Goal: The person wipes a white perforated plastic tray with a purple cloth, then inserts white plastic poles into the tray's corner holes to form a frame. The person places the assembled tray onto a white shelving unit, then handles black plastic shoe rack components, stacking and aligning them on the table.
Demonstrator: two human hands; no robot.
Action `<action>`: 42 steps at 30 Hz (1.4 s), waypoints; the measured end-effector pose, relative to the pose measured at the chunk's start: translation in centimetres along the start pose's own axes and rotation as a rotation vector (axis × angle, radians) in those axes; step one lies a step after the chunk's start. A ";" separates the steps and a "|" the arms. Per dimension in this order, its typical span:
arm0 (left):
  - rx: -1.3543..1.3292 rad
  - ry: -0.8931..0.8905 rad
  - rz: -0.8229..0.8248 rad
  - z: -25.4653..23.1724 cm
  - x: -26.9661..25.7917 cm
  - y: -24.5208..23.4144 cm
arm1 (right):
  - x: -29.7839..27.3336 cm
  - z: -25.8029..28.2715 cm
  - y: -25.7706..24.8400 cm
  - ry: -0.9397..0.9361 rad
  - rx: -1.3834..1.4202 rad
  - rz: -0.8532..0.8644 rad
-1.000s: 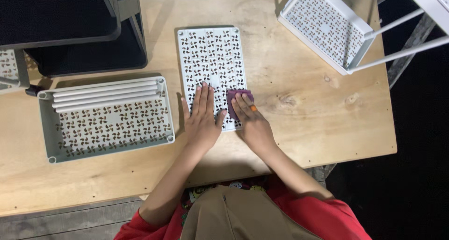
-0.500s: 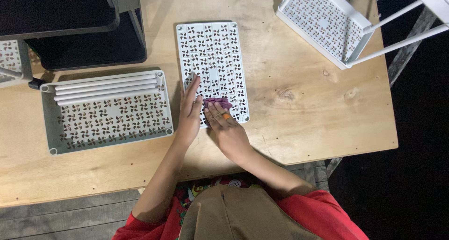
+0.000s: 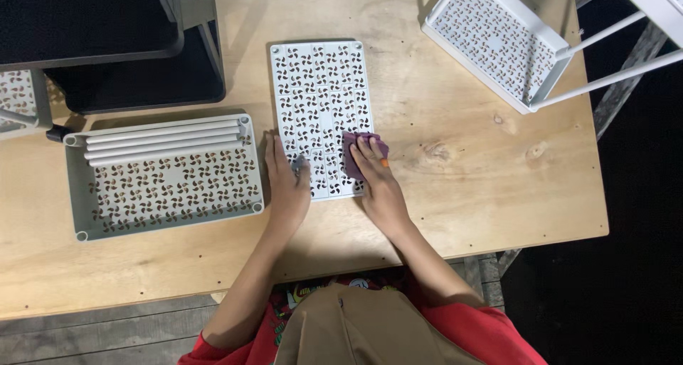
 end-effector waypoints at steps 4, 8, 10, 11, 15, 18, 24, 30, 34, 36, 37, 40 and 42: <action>-0.190 -0.024 0.047 -1.0 0.0 -1.3 | -0.1 -0.8 -0.4 0.066 0.162 -0.033; -0.406 -0.036 0.054 -3.5 0.2 -3.8 | -0.4 -1.6 -0.5 0.138 0.409 -0.077; -0.573 -0.114 0.062 -4.8 0.5 -4.7 | -0.6 -1.8 -0.1 0.146 0.482 -0.079; -0.656 -0.155 0.061 -5.5 0.6 -5.1 | -0.7 -1.8 0.0 0.151 0.519 -0.080; -0.782 -0.252 0.094 -8.8 0.9 -6.1 | -0.9 -1.7 1.0 0.241 0.668 -0.018; -0.717 -0.104 0.181 -12.3 0.1 -6.5 | -1.2 -0.8 1.8 0.347 0.805 0.098; -0.384 0.206 0.108 -16.0 -1.7 -3.9 | -0.9 0.6 -1.2 0.428 0.877 0.091; -0.284 0.266 0.064 -16.3 -3.3 0.1 | 0.2 -0.2 -6.4 0.301 0.737 -0.113; -0.352 0.212 0.171 -16.0 -3.5 2.5 | 1.1 -0.2 -7.4 0.211 0.704 -0.120; -0.338 0.067 0.279 -14.9 -3.5 3.9 | 1.4 -0.8 -7.2 0.222 0.658 -0.127; -0.356 0.115 0.300 -15.1 -3.5 4.0 | 1.6 -1.1 -7.0 0.228 0.631 -0.140; -0.374 0.255 0.366 -15.4 -4.0 3.7 | 1.6 -3.3 -5.8 0.343 0.643 -0.150; -0.342 0.350 0.416 -15.4 -4.6 3.4 | 1.6 -4.7 -5.2 0.392 0.666 -0.145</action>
Point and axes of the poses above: each hand's wrist, its own x-axis towards the middle knuckle, its own y-axis out of the palm, z = x × y, the point moved 8 cm from there along x, towards the middle knuckle, and after that the axes turned 9 degrees about -z, right-handed, at the moved point
